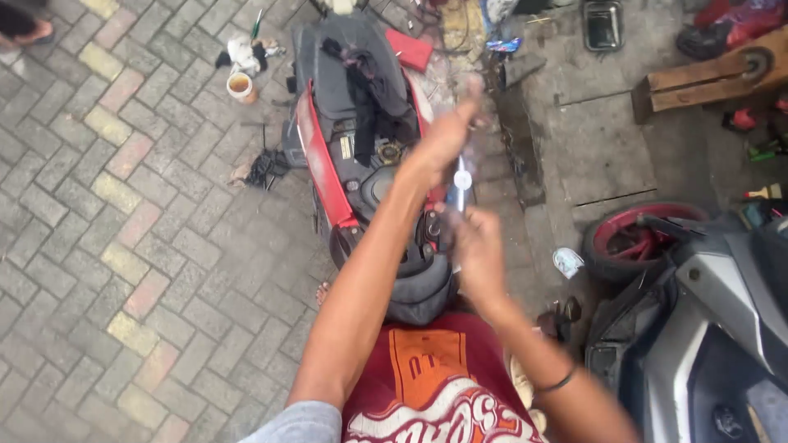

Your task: Using a T-handle socket wrench and a screwdriver to tighten or loosen bolts on a motorcycle engine compartment.

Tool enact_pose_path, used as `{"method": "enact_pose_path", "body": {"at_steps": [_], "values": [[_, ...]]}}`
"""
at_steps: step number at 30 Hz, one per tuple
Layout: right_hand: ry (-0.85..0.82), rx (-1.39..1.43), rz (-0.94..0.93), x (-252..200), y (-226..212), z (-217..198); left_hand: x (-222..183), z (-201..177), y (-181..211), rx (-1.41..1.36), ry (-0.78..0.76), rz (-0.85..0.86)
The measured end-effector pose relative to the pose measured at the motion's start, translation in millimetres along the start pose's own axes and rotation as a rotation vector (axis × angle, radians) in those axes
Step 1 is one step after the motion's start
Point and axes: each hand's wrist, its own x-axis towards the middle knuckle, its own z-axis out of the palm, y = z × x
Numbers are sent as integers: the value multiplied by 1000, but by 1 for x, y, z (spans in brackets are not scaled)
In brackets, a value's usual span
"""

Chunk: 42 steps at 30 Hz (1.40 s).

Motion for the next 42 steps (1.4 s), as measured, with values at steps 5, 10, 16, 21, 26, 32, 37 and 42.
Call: {"method": "enact_pose_path", "body": {"at_steps": [5,10,16,21,26,32,37,42], "values": [[283,91,-151,8,0,36,24,0,6,273,-187,63],[65,-436,-164,8,-11,-3,-38,-58,-40,201,-121,730],[-66,-812,-855,55,-40,-56,-135,-8,-14,391,134,467],[-475,-1117,-1111,115,-70,-67,-146,7,-23,631,413,556],[-530,-1218,-1291,161,-59,-78,-139,14,-43,661,638,694],[-538,-1161,-1012,126,-79,-73,-102,6,-63,348,804,886],[-689,-998,-817,121,-107,-72,-113,0,-45,105,775,745],[-657,-1193,-1014,151,-91,-75,-123,0,-8,841,797,750]]}}
